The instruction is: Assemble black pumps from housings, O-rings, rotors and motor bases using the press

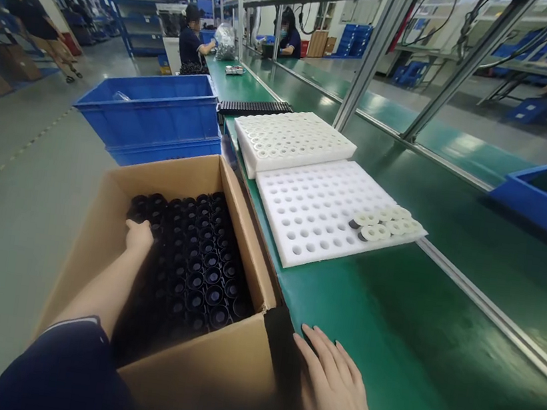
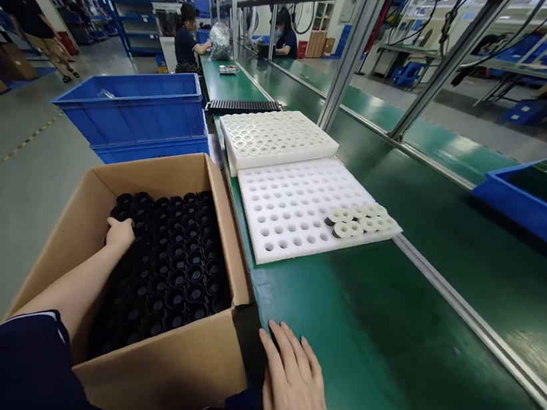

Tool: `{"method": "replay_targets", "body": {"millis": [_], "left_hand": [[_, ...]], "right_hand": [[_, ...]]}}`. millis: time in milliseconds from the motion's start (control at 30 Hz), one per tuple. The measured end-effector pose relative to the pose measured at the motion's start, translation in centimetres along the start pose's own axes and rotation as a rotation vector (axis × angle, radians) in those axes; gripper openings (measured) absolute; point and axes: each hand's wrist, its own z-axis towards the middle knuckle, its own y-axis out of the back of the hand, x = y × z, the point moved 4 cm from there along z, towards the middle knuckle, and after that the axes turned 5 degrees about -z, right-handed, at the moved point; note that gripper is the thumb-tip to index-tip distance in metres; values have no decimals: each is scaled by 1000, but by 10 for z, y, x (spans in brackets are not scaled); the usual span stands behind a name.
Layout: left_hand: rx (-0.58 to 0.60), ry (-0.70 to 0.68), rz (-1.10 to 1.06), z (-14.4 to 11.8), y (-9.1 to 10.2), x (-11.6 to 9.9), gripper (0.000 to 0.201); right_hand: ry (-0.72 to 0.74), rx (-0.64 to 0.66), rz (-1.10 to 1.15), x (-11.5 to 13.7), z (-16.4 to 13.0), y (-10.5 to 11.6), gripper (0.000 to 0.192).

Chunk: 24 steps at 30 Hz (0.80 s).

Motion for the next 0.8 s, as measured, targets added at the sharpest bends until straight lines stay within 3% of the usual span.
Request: {"method": "replay_targets", "body": {"millis": [267,433,633,700,800], "left_hand": [[45,-4,-53,5,3,4,36],[47,6,-230,-12,26,15,31],[18,-27,-730,-72,75,14,21],[64,-97,-963,-102,81,-3,26],[202,-224,-1281,-157,77,-48,31]], "right_hand": [[-51,59,44,3,0,2,55],[-64,66,89,4,-1,3,55],[-80,70,142,4,-1,6,58],[-90,64,192,4,-1,6,55],[-124,55,357,3,-2,10,46]]}}
